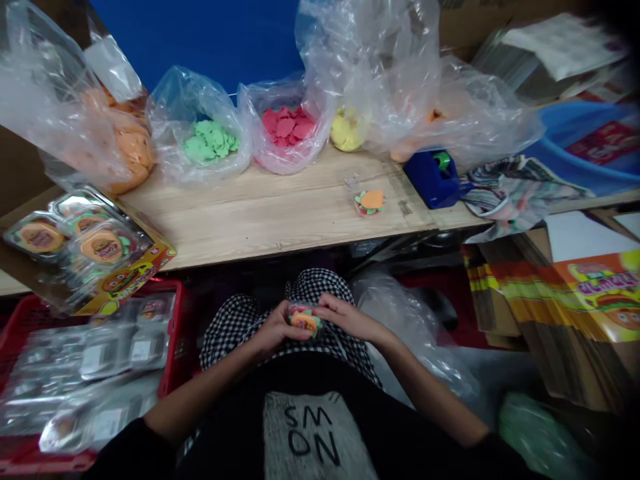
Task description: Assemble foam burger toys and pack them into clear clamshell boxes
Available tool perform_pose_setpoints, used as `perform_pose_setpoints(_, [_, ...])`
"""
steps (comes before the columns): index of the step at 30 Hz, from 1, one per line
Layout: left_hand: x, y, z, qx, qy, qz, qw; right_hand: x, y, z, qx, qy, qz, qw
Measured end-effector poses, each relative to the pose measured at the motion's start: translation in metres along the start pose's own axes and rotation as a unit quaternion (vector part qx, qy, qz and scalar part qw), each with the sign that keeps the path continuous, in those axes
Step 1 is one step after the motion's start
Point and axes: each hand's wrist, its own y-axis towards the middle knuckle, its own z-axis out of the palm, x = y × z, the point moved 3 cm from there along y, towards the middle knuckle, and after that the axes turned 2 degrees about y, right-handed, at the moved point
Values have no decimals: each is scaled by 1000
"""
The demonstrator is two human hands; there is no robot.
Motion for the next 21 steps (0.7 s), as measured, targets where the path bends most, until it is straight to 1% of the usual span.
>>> perform_pose_setpoints(2, [-1, -8, -3, 21, 90, 4, 996, 6, -6, 4, 23, -29, -13, 999])
perform_pose_setpoints(3, [-3, -11, -5, 36, 118, 12, 992, 9, -8, 6, 30, -48, -21, 998])
perform_pose_setpoints(6, [-12, -19, -8, 95, 145, 43, 984, 20, -9, 7, 50, -102, -43, 993])
perform_pose_setpoints(8, [-22, -21, -12, 106, 193, 82, 972, 24, -7, 6, 67, -127, -52, 988])
perform_pose_setpoints(9, [-29, -20, -13, 96, 235, 113, 961, 26, -6, 6, 73, -137, -55, 986])
perform_pose_setpoints(11, [-43, -17, -15, 66, 325, 180, 926, 27, -3, 5, 79, -154, -57, 983])
perform_pose_setpoints(13, [-54, -11, -13, 70, 381, 217, 896, 28, 1, 6, 83, -162, -60, 981])
perform_pose_setpoints(14, [-58, -8, -11, 85, 392, 222, 889, 28, 2, 7, 85, -162, -62, 981])
perform_pose_setpoints(17, [-60, -3, -8, 124, 393, 214, 886, 28, 4, 11, 81, -151, -63, 983])
perform_pose_setpoints(19, [-57, -2, -8, 122, 384, 202, 893, 24, 3, 15, 62, -136, -49, 988])
perform_pose_setpoints(21, [-51, -4, -10, 103, 378, 189, 900, 19, 1, 19, 37, -115, -33, 992])
